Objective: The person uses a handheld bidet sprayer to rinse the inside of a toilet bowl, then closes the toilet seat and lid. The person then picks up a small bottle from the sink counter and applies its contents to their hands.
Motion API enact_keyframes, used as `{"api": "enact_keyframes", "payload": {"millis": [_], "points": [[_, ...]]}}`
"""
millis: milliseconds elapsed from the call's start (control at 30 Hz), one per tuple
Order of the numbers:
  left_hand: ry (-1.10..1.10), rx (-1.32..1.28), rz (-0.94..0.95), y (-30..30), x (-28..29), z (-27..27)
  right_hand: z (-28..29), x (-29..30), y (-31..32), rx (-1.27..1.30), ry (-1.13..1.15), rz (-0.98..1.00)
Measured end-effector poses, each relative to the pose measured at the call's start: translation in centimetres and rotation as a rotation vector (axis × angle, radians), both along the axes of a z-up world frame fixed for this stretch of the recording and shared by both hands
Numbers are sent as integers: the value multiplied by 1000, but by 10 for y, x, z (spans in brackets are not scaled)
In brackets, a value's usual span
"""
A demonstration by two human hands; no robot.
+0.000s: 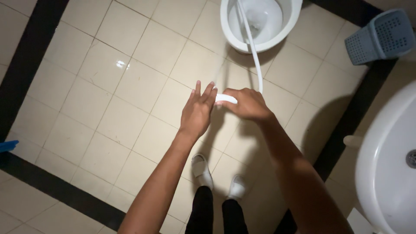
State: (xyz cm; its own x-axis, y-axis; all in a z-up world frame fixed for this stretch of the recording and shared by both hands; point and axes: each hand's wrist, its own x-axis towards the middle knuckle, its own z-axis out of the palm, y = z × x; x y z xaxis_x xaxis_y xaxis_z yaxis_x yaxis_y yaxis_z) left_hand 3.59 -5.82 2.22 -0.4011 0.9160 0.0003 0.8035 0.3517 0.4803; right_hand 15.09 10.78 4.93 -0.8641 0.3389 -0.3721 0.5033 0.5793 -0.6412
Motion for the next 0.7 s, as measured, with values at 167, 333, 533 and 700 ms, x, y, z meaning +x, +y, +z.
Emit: {"api": "enact_keyframes", "payload": {"millis": [167,333,533,700], "points": [[7,15,-16,14,6,2,13,8,6,61,-32,-46],[-7,-3,-73,46,9,0,7,20,22,104,-99,-120],[141,-59,-176,85,10,-31,-1,36,38,175,-77,-236],[141,-120,-243,109,14,-34,-4,46,46,190,-104,-315]]}}
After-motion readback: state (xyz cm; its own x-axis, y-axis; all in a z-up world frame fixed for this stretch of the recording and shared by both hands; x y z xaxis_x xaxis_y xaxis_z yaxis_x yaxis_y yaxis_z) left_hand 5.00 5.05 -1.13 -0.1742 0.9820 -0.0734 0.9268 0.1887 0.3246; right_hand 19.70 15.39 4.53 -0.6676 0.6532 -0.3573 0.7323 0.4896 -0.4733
